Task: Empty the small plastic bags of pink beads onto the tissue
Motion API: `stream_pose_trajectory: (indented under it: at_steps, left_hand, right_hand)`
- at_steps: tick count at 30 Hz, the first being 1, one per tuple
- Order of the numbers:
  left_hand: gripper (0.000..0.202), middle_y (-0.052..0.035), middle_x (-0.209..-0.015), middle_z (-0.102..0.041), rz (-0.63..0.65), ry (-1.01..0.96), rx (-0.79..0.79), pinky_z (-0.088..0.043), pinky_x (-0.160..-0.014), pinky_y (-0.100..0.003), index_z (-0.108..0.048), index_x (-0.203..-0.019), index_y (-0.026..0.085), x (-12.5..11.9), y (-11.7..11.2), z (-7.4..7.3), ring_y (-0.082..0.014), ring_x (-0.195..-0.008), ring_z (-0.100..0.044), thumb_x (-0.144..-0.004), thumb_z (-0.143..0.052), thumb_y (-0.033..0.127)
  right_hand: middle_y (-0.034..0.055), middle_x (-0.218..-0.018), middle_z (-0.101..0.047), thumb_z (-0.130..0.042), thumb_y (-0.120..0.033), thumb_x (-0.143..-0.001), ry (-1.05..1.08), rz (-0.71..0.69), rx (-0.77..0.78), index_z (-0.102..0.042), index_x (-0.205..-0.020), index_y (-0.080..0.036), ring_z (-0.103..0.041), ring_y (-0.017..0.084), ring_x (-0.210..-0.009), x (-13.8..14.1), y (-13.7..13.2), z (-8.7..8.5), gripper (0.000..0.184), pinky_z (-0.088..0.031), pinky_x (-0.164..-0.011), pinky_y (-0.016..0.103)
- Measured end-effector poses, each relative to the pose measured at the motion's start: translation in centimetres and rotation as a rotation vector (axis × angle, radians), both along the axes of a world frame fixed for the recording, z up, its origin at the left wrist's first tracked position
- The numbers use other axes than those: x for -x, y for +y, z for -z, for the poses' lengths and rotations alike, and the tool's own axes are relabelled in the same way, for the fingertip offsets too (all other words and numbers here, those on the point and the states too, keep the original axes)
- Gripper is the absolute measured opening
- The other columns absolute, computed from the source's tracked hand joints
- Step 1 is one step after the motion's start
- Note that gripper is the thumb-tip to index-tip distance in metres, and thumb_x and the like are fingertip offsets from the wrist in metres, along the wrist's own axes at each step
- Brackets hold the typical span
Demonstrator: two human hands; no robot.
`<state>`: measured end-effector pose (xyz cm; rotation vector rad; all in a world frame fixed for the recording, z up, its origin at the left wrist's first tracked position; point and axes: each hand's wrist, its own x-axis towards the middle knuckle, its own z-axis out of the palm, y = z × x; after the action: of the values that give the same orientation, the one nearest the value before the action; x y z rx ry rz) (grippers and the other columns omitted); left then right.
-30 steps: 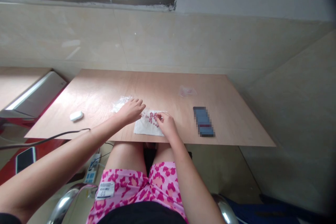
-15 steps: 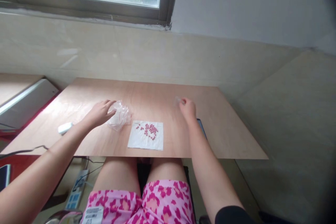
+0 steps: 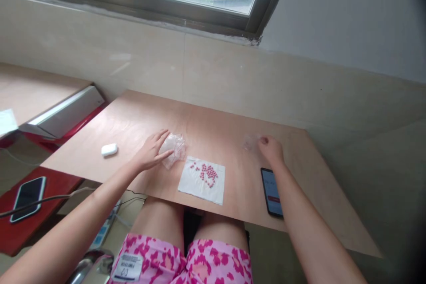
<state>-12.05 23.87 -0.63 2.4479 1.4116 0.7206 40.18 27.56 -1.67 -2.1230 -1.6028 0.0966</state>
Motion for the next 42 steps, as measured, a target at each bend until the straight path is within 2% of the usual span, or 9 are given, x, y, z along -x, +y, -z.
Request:
stream_pose_trajectory:
  at_steps: [3,9,12,16,20,24,31,37,42]
  left_hand:
    - [0.049,-0.0163,-0.146,-0.058,-0.151,-0.324,-0.029,-0.040,-0.118,-0.057,-0.058,-0.141,0.020,-3.1,-3.0,-1.8,-0.0341,-0.137,-0.053,-0.100,-0.060,0.046]
    - [0.046,-0.0161,-0.139,-0.065,0.064,-1.019,0.775,-0.057,-0.102,-0.046,-0.061,-0.136,0.020,-13.4,-9.8,-2.1,-0.0302,-0.125,-0.065,-0.098,-0.065,0.046]
    - [0.042,-0.0141,-0.133,-0.069,0.035,-1.246,0.854,-0.058,-0.100,-0.044,-0.064,-0.128,0.019,-15.5,-11.5,-1.9,-0.0296,-0.121,-0.068,-0.095,-0.068,0.044]
    - [0.043,-0.0139,-0.114,-0.076,-0.060,-1.325,0.960,-0.062,-0.086,-0.039,-0.067,-0.117,0.016,-14.2,-12.7,-1.7,-0.0273,-0.100,-0.075,-0.087,-0.078,0.044]
    - [0.044,-0.0143,-0.112,-0.076,0.013,-1.275,1.099,-0.062,-0.080,-0.035,-0.067,-0.118,0.015,-12.6,-13.8,-1.0,-0.0223,-0.088,-0.076,-0.085,-0.081,0.042]
    - [0.046,-0.0131,-0.114,-0.075,0.055,-1.240,1.174,-0.062,-0.080,-0.033,-0.065,-0.120,0.016,-12.4,-14.7,0.4,-0.0195,-0.088,-0.075,-0.083,-0.084,0.036]
    - [0.042,-0.0107,-0.106,-0.077,-0.053,-1.237,1.174,-0.060,-0.077,-0.028,-0.064,-0.114,0.014,-12.9,-14.6,2.8,-0.0143,-0.076,-0.074,-0.079,-0.086,0.025]
    - [0.053,-0.0112,-0.111,-0.075,-0.084,-1.124,1.066,-0.059,-0.078,-0.033,-0.058,-0.132,0.016,-12.9,-13.5,3.0,-0.0145,-0.072,-0.071,-0.083,-0.076,0.027]
    - [0.038,-0.0128,-0.122,-0.068,-0.160,-0.840,0.647,-0.055,-0.090,-0.038,-0.060,-0.127,0.019,-13.0,-14.5,1.8,-0.0248,-0.109,-0.067,-0.090,-0.064,0.028]
  right_hand:
    - [0.0152,-0.102,-0.078,-0.063,-0.041,-0.091,0.183,-0.073,-0.137,-0.076,-0.104,-0.016,-0.072,0.028,-0.089,3.5,-2.7,-1.4,0.030,-0.053,-0.079,0.035]
    - [0.0119,-0.118,-0.072,-0.062,-0.028,-0.095,0.290,-0.500,-0.256,-0.074,-0.110,-0.022,-0.066,0.028,-0.113,18.1,-12.2,-4.1,0.020,-0.051,-0.102,0.044]
    - [0.0132,-0.134,-0.065,-0.068,-0.019,-0.089,0.323,-0.605,-0.196,-0.070,-0.127,-0.025,-0.059,0.031,-0.125,22.2,-16.2,-5.0,0.038,-0.046,-0.110,0.050]
    - [0.0137,-0.150,-0.052,-0.079,-0.035,-0.085,0.546,-0.466,-0.161,-0.063,-0.138,-0.029,-0.048,0.035,-0.139,21.7,-18.9,-4.8,0.056,-0.040,-0.117,0.053]
    - [0.0131,-0.120,-0.069,-0.078,-0.051,-0.083,1.073,-0.200,-0.017,-0.068,-0.123,-0.020,-0.065,0.027,-0.108,19.3,-20.0,-3.1,0.051,-0.056,-0.091,0.042]
    - [0.0027,-0.075,-0.067,-0.083,-0.054,-0.078,1.301,-0.270,0.150,-0.072,-0.092,-0.017,-0.058,0.014,-0.063,18.1,-20.9,-2.0,0.041,-0.049,-0.061,0.029]
    - [0.0009,-0.081,-0.069,-0.093,-0.042,-0.067,1.418,-0.237,0.198,-0.074,-0.097,-0.017,-0.061,0.014,-0.070,17.7,-21.2,-1.6,0.044,-0.052,-0.067,0.028]
    - [0.0023,-0.092,-0.071,-0.095,-0.033,-0.064,1.510,-0.202,0.230,-0.076,-0.101,-0.017,-0.062,0.013,-0.074,17.5,-20.9,-1.3,0.044,-0.053,-0.074,0.030]
    - [0.0004,-0.085,-0.069,-0.095,-0.034,-0.065,1.601,-0.208,0.262,-0.076,-0.095,-0.018,-0.060,0.012,-0.071,17.4,-20.8,-1.6,0.039,-0.052,-0.074,0.028]
